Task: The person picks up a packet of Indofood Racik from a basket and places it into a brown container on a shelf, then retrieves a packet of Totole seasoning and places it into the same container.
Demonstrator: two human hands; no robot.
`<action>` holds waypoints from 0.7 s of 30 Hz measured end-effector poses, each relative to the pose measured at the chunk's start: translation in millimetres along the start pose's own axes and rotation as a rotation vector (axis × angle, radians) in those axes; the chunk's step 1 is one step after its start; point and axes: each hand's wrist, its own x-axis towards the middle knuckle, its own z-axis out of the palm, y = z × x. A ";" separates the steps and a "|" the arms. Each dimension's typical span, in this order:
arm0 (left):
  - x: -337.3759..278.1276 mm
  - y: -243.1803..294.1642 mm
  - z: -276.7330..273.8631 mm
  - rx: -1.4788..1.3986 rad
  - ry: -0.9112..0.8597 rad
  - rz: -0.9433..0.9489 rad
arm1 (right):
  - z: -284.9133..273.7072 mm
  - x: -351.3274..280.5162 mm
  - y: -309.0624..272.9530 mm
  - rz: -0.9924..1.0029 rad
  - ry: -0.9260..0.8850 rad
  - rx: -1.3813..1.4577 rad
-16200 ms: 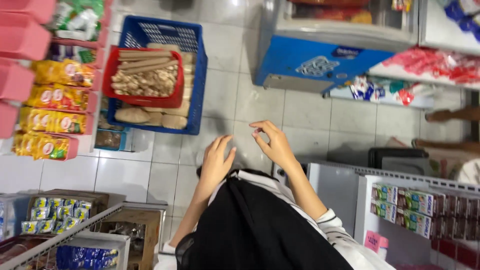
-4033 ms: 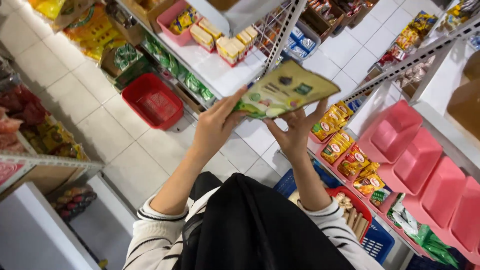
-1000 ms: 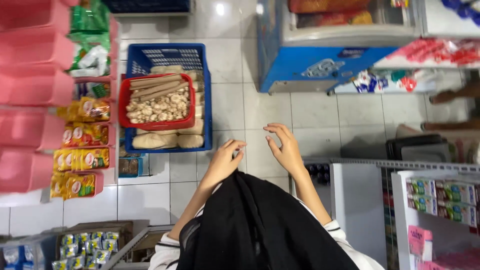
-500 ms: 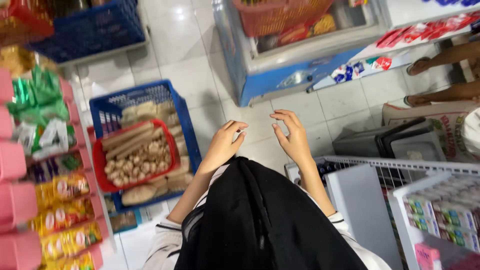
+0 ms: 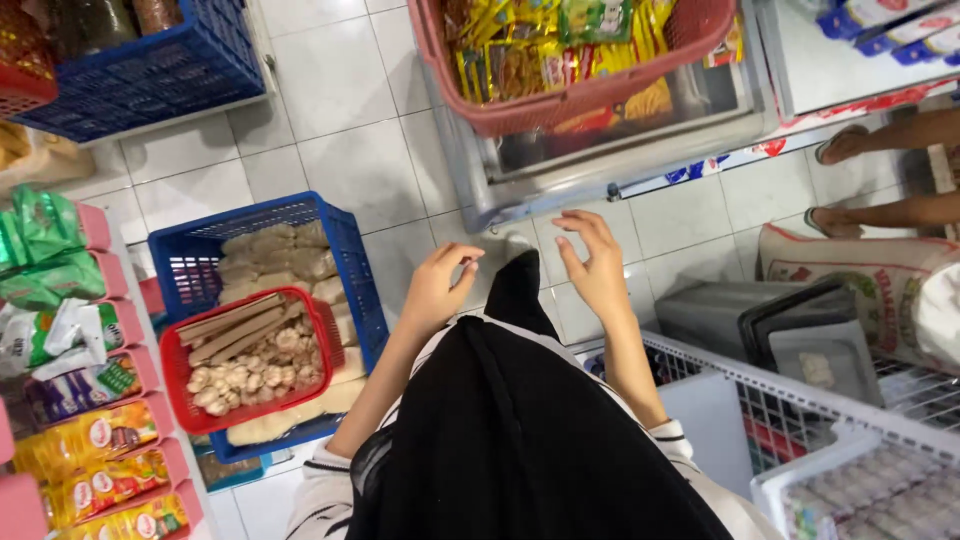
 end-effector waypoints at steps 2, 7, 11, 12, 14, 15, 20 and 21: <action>30.0 4.6 5.8 -0.016 0.035 0.026 | -16.1 31.2 24.8 0.003 0.000 -0.026; 119.7 24.4 26.4 -0.056 0.132 0.090 | -61.7 136.6 78.3 -0.098 0.006 -0.050; 197.5 19.0 60.6 0.033 0.149 0.121 | -92.5 224.6 133.7 -0.065 -0.022 -0.086; 218.9 7.3 71.8 0.046 0.138 0.143 | -94.6 244.4 154.8 -0.046 -0.039 -0.124; 272.5 -23.8 98.1 0.097 0.128 0.211 | -89.8 280.5 201.5 0.019 -0.141 -0.053; 297.8 -41.7 114.1 0.135 0.132 0.243 | -83.4 299.3 225.7 0.052 -0.192 -0.018; 396.9 -118.9 179.1 -0.257 -0.035 -0.087 | -39.1 351.1 289.5 -0.024 -0.397 0.097; 410.0 -126.5 184.1 -0.414 -0.040 -0.152 | -29.2 366.8 280.4 -0.018 -0.393 0.113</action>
